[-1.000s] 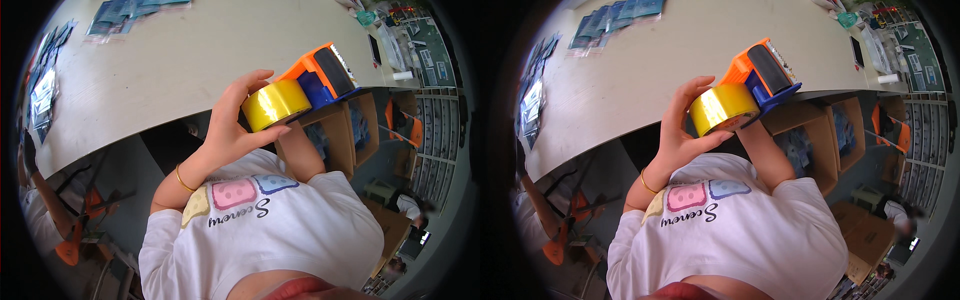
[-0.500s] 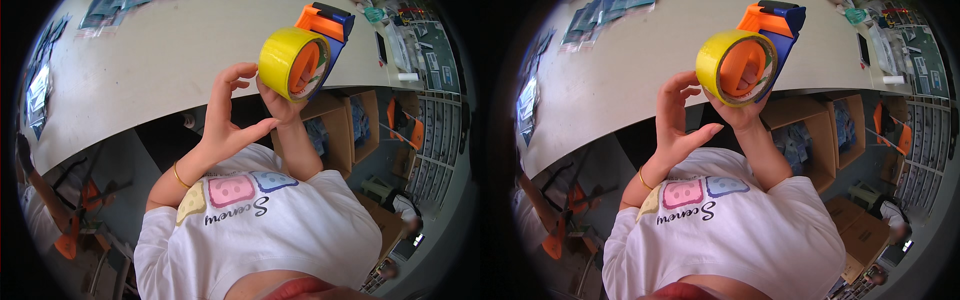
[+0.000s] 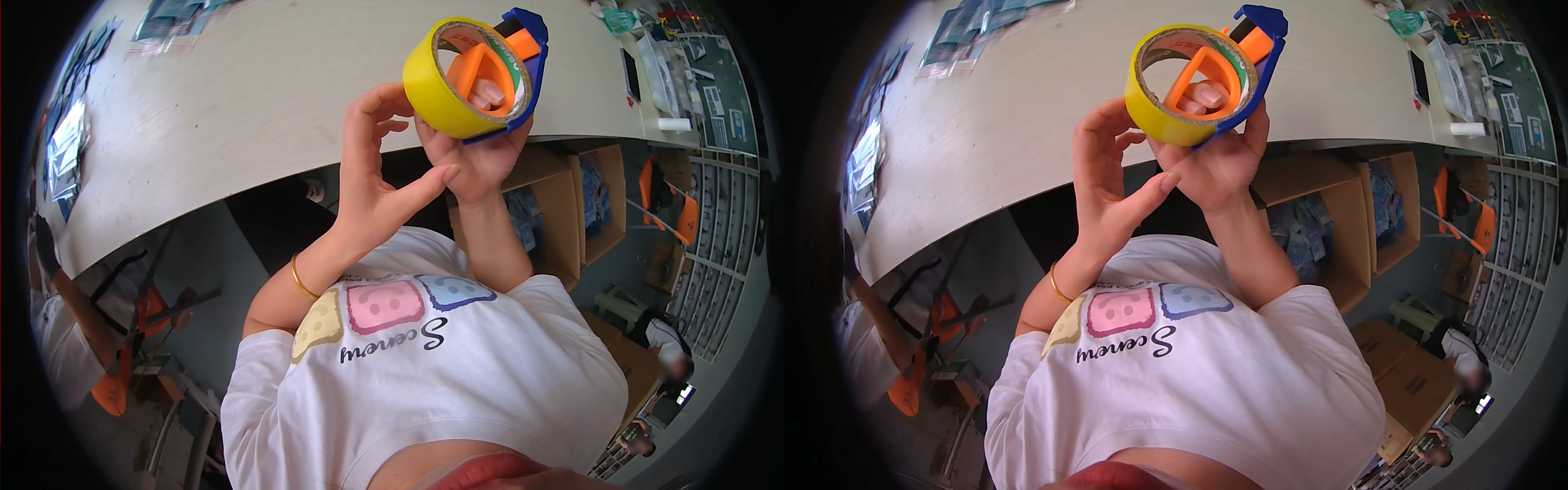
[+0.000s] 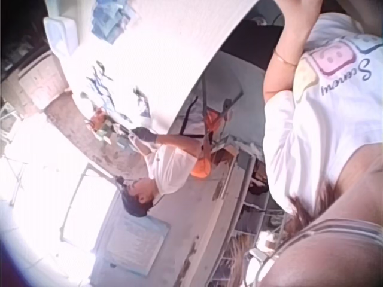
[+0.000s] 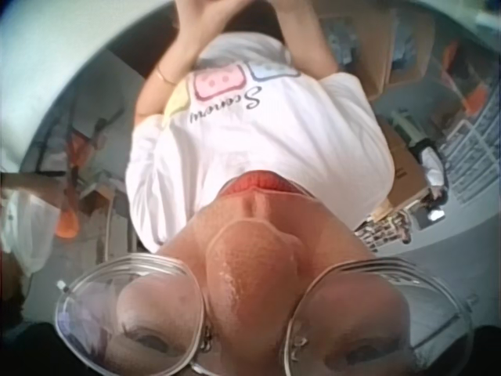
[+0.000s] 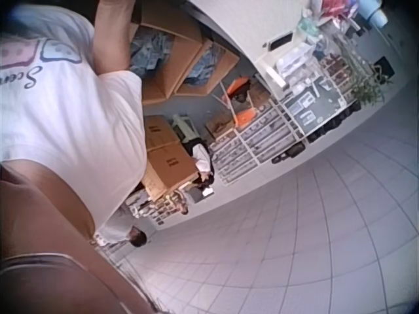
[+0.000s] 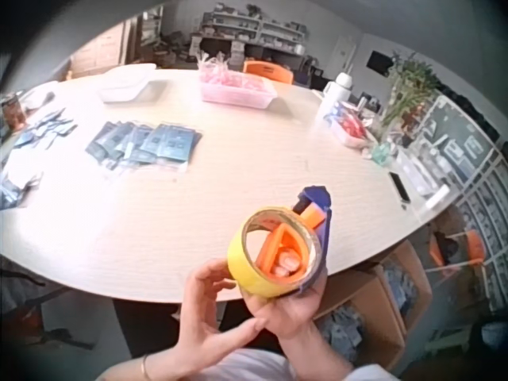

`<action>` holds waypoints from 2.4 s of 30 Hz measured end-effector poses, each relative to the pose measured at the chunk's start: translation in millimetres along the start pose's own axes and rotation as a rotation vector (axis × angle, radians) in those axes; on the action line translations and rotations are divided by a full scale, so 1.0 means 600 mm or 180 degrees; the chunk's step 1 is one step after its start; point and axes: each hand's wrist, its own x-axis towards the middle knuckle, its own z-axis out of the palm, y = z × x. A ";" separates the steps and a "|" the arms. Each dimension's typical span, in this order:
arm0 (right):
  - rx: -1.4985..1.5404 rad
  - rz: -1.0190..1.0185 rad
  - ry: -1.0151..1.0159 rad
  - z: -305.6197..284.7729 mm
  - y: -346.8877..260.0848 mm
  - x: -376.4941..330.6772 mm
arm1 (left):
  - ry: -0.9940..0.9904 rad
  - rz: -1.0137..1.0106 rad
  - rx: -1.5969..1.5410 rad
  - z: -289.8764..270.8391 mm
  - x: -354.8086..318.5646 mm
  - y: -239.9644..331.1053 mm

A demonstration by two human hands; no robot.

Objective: Packaging small blue packets into clear resealable bags.

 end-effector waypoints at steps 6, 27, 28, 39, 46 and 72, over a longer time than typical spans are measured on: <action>-0.0285 -0.0003 -0.0101 0.005 0.010 -0.004 | 0.0035 -0.0132 -0.0082 -0.008 0.001 0.003; -0.2517 0.0045 -0.0743 0.013 -0.007 -0.023 | -0.0256 -0.0581 -0.1232 -0.077 0.021 0.020; -0.2802 -0.0230 -0.0449 0.018 -0.003 -0.034 | -0.0275 -0.0503 -0.1431 -0.080 0.019 0.017; -0.2430 -0.0582 0.0781 -0.122 -0.126 -0.094 | -0.0651 0.0098 -0.1445 -0.087 0.016 0.007; -0.2135 -0.0130 -0.0622 -0.048 -0.060 -0.057 | -0.0401 0.0077 -0.1257 -0.080 0.010 0.020; -0.4345 -0.0264 -0.0356 0.065 0.036 -0.041 | -0.0628 -0.0044 -0.0594 -0.112 0.031 0.042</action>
